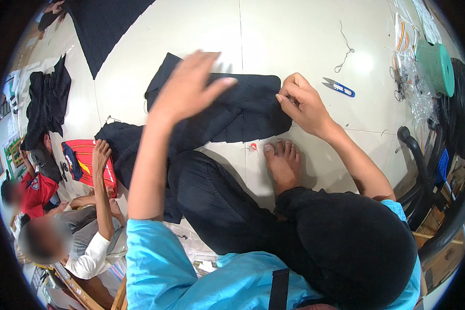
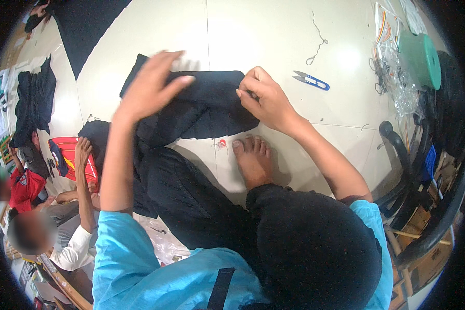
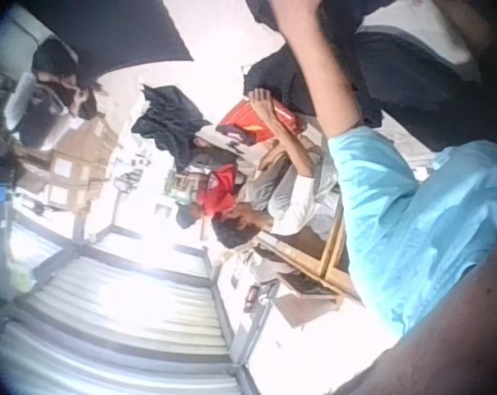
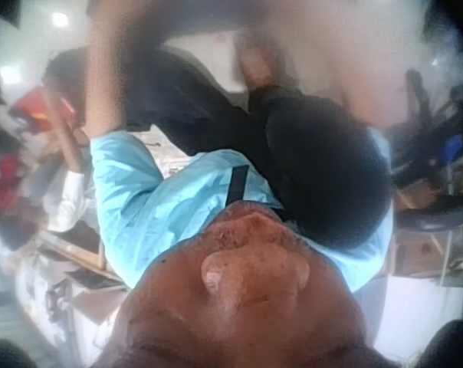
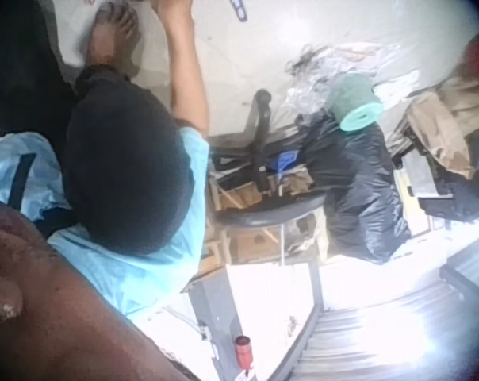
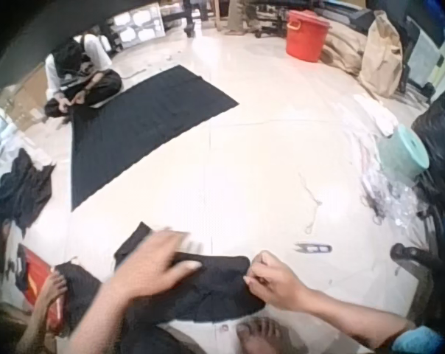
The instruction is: The person sits on the floor and uses small scissors to trim loose threads and edges of a black fabric piece. They repeatedly fold and adjust the fabric while cutting, and place trimmed pieces aside.
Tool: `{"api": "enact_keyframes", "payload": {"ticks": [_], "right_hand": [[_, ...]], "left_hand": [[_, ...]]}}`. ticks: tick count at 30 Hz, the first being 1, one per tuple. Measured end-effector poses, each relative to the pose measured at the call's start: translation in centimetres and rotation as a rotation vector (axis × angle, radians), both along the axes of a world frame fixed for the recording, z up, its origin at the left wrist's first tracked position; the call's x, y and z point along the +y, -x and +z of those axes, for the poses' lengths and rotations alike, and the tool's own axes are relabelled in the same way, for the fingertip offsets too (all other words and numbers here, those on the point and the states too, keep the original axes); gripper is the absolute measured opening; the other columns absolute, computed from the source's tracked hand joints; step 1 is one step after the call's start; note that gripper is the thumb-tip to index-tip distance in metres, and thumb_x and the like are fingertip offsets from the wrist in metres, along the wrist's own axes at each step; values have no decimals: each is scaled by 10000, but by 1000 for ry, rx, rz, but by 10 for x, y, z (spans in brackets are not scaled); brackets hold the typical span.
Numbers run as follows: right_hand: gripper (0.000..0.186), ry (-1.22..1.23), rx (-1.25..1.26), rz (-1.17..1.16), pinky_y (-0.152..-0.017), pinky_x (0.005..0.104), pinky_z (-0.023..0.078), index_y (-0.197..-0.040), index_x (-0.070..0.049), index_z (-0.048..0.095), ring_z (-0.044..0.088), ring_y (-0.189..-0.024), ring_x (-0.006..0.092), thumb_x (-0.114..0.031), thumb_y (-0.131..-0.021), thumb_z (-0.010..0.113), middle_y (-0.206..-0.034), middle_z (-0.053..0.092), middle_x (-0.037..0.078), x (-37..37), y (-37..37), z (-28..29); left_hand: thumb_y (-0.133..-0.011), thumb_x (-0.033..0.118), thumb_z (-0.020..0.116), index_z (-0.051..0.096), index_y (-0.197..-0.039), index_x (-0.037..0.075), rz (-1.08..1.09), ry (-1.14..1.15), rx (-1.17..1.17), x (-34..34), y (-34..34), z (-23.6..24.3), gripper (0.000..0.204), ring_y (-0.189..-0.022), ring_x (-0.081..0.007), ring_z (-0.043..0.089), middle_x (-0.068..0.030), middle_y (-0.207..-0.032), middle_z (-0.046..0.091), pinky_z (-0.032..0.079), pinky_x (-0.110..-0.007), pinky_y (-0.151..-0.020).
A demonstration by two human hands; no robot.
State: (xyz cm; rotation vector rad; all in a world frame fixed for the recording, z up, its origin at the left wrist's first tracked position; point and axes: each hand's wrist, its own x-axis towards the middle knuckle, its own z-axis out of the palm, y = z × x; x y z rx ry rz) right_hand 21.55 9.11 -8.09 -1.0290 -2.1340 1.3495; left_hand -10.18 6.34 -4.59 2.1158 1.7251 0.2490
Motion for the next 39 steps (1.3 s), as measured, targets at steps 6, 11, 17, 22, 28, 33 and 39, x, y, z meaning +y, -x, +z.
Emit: {"api": "enact_keyframes", "payload": {"ticks": [6, 11, 17, 22, 28, 33, 39], "right_hand": [[142, 520, 375, -157, -699, 273, 440, -926, -48, 546, 480, -774, 87, -101, -1055, 571, -1050, 642, 62, -4, 7, 2], [131, 939, 559, -224, -666, 253, 402, -977, -67, 519, 424, -736, 57, -134, -1089, 513, -979, 632, 32, 0, 10, 10], [151, 788, 304, -23, -664, 255, 390, -976, -85, 476, 401, -730, 61, -152, -1110, 494, -893, 521, -15, 0, 18, 1], [147, 686, 179, 36, -665, 265, 389, -970, -95, 425, 387, -735, 72, -129, -1111, 444, -910, 490, -12, 11, 24, -1], [130, 843, 244, -73, -660, 268, 397, -963, -91, 423, 386, -731, 75, -108, -1092, 413, -880, 482, -10, 16, 37, -8], [137, 530, 14, -13, -628, 282, 402, -1000, -75, 440, 405, -706, 79, -74, -1072, 557, -819, 470, -26, 22, 50, -8], [178, 226, -332, 156, -652, 398, 483, -1071, 7, 561, 586, -675, 276, -55, -986, 705, -735, 585, 143, 35, 64, 27]], "left_hand": [[-958, 479, 794, 694, -1341, -23, -84, 618, -521, 27, -70, -10, 639, -1150, -300, 702, -203, -1192, 760, 519, -412, -1018], [-927, 355, 864, 704, -1217, -79, 69, 594, -731, 11, -66, -13, 546, -1083, -207, 662, -131, -1147, 739, 514, -365, -996], [-897, 310, 865, 686, -1118, -71, -35, 494, -411, 14, -52, -2, 475, -832, -212, 571, -143, -912, 676, 514, -390, -807], [-884, 288, 830, 669, -1097, -62, -83, 475, -306, 18, -46, -1, 441, -726, -249, 507, -159, -797, 614, 483, -405, -716], [-917, 241, 784, 682, -1107, -59, -47, 410, -440, 9, -26, -28, 369, -751, -235, 579, -175, -836, 673, 505, -391, -748], [-934, 162, 743, 713, -1072, -57, 22, 489, -561, 14, -27, -36, 261, -753, -206, 603, -191, -861, 723, 514, -396, -747], [-910, 103, 714, 741, -1036, -28, 31, 441, -472, 16, -31, -23, 183, -687, -198, 588, -162, -789, 711, 506, -398, -692]]}}
